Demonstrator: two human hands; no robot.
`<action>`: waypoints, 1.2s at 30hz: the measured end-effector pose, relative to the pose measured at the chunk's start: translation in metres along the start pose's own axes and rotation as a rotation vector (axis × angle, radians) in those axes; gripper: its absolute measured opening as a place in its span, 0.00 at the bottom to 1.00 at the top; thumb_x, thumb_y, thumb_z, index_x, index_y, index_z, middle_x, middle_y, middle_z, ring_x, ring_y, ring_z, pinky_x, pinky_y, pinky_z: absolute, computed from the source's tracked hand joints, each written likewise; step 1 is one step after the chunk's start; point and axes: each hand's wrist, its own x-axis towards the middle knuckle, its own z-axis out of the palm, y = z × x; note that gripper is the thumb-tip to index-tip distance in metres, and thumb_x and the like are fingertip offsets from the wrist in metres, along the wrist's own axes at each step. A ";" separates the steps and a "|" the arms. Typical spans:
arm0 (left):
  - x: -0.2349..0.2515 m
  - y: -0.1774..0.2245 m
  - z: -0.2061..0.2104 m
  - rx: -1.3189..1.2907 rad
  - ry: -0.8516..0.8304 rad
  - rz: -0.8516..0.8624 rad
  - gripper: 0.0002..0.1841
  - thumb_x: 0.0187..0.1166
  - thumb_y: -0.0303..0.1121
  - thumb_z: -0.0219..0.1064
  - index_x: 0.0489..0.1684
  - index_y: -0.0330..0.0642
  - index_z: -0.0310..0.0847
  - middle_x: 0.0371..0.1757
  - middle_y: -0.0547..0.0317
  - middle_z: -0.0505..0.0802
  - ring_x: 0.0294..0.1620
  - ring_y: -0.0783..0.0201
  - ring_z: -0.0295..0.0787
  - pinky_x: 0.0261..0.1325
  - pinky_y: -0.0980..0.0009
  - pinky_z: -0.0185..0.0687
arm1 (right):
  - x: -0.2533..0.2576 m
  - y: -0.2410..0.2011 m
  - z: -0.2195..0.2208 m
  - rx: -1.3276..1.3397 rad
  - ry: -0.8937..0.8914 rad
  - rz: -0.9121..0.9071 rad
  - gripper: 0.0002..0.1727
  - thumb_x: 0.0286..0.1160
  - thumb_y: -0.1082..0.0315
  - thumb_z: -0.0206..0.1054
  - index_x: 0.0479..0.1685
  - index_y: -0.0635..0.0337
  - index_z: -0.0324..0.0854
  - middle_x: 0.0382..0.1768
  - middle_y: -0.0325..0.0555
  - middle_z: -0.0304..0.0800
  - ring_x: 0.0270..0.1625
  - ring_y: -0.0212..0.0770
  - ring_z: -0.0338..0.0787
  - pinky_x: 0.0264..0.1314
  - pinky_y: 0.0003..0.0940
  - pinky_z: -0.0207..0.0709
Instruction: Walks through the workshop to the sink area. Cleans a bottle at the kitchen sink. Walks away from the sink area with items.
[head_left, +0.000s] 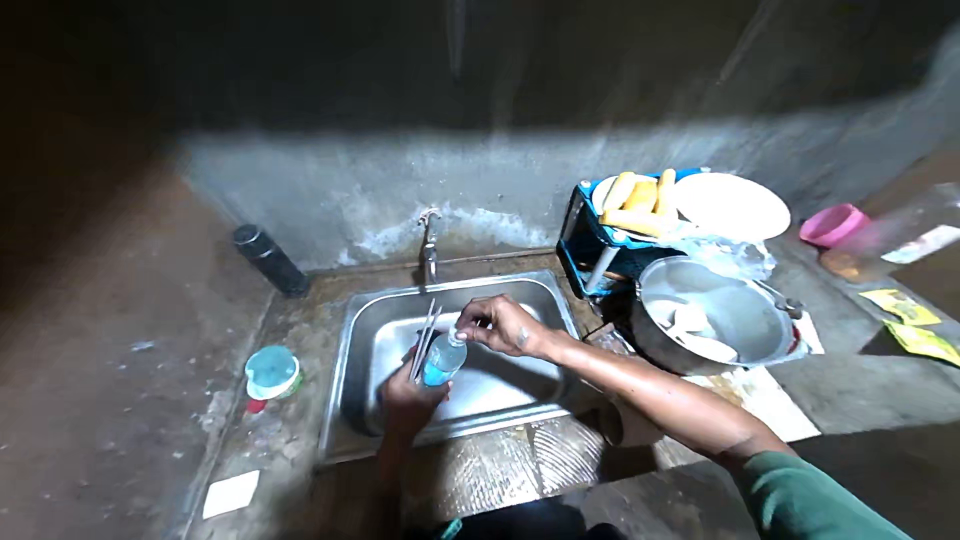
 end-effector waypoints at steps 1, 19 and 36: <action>-0.005 0.009 0.005 -0.003 -0.006 0.024 0.37 0.41 0.41 0.89 0.59 0.38 0.88 0.48 0.54 0.97 0.48 0.66 0.95 0.57 0.59 0.91 | -0.014 -0.005 -0.009 -0.005 -0.021 -0.042 0.16 0.83 0.62 0.67 0.57 0.65 0.89 0.49 0.53 0.94 0.49 0.40 0.93 0.60 0.35 0.85; -0.185 0.250 0.310 -0.331 -0.352 0.258 0.43 0.41 0.28 0.91 0.65 0.23 0.78 0.57 0.42 0.92 0.57 0.67 0.91 0.62 0.68 0.88 | -0.371 -0.079 -0.226 -0.538 -0.056 0.214 0.17 0.66 0.73 0.78 0.56 0.60 0.91 0.45 0.49 0.95 0.49 0.47 0.92 0.58 0.48 0.81; -0.210 0.248 0.482 -0.187 -0.525 0.163 0.41 0.47 0.32 0.90 0.70 0.37 0.81 0.55 0.43 0.95 0.57 0.50 0.94 0.65 0.46 0.85 | -0.489 0.056 -0.249 -0.639 -0.024 0.604 0.13 0.77 0.71 0.71 0.58 0.61 0.89 0.54 0.55 0.91 0.58 0.55 0.90 0.67 0.53 0.81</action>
